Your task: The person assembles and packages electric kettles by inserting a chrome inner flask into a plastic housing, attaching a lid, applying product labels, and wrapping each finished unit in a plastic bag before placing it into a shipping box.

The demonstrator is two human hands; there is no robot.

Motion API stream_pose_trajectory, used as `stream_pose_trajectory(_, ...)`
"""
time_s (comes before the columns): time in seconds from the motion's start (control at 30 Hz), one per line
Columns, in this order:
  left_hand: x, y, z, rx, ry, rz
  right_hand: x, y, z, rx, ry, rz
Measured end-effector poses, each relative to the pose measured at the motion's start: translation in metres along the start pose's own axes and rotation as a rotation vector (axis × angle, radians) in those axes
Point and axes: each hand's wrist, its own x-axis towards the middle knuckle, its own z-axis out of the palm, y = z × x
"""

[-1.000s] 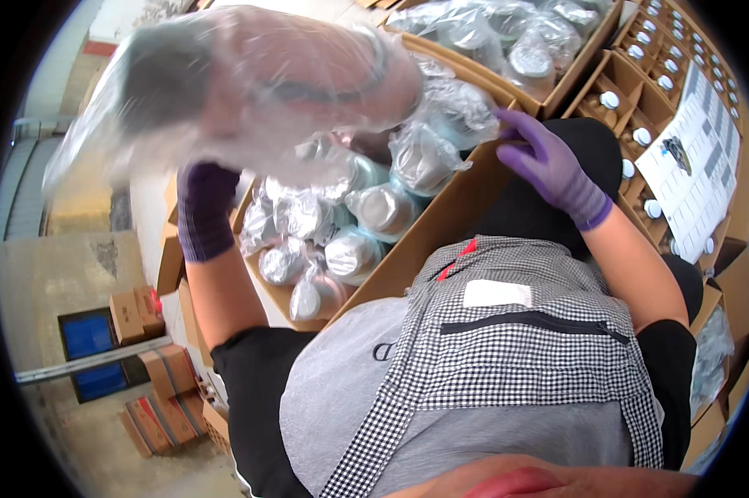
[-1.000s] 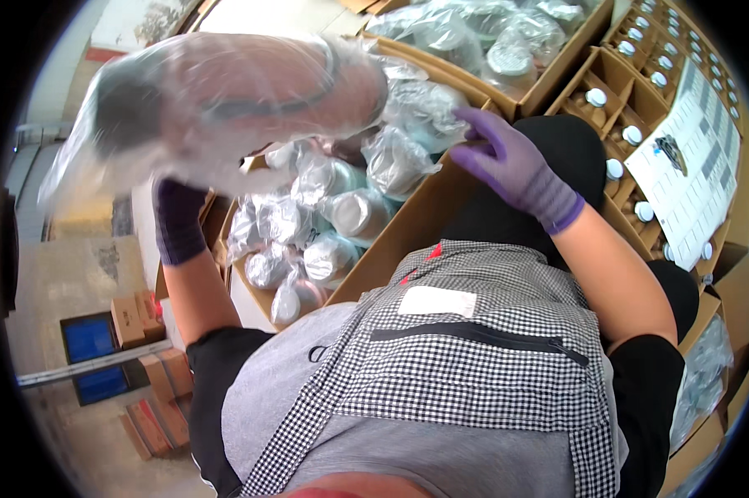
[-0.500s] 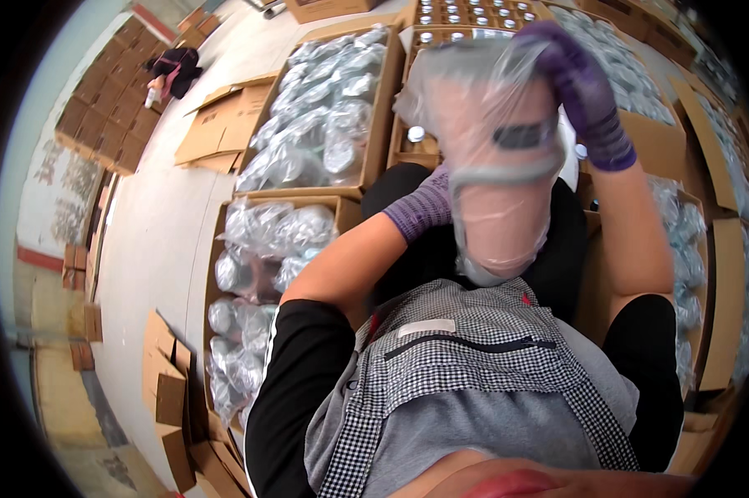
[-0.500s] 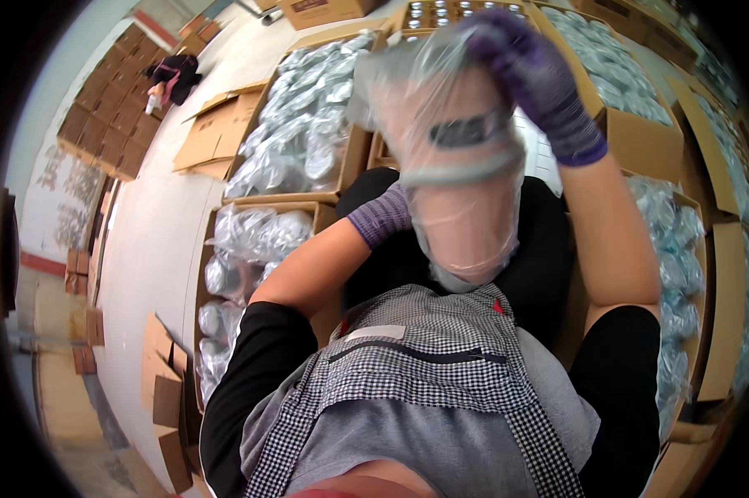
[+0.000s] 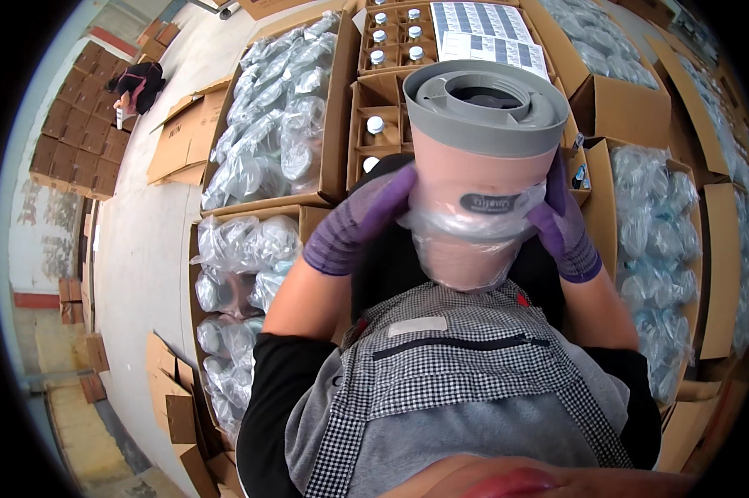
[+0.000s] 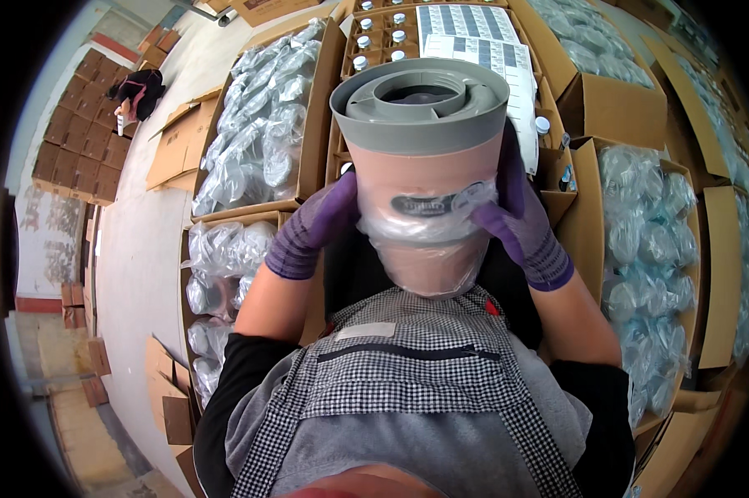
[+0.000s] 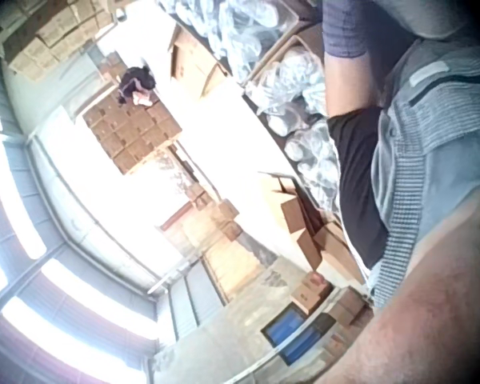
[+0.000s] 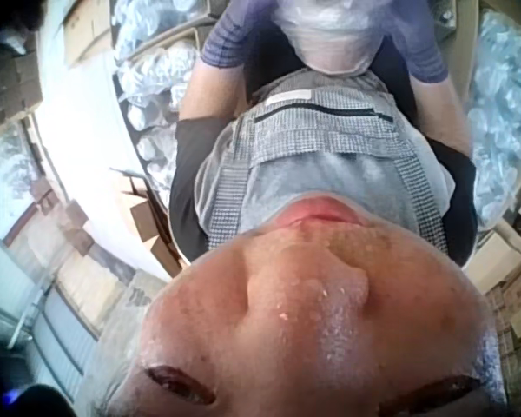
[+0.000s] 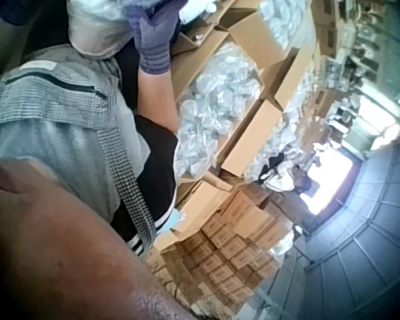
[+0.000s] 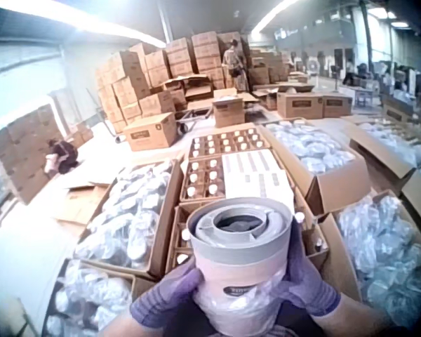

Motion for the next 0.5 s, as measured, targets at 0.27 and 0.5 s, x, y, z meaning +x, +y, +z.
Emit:
stream_pose_trajectory(0.27,0.077,0.099,-0.039,-0.109,0.024,0.590,-0.061,0.010,0.009,-0.094,-0.326,0.391)
stream_pose_trajectory(0.5,0.126,-0.014,-0.005,-0.617,-0.074,0.318,-0.038,-0.057,-0.038,-0.361,-0.139,0.395)
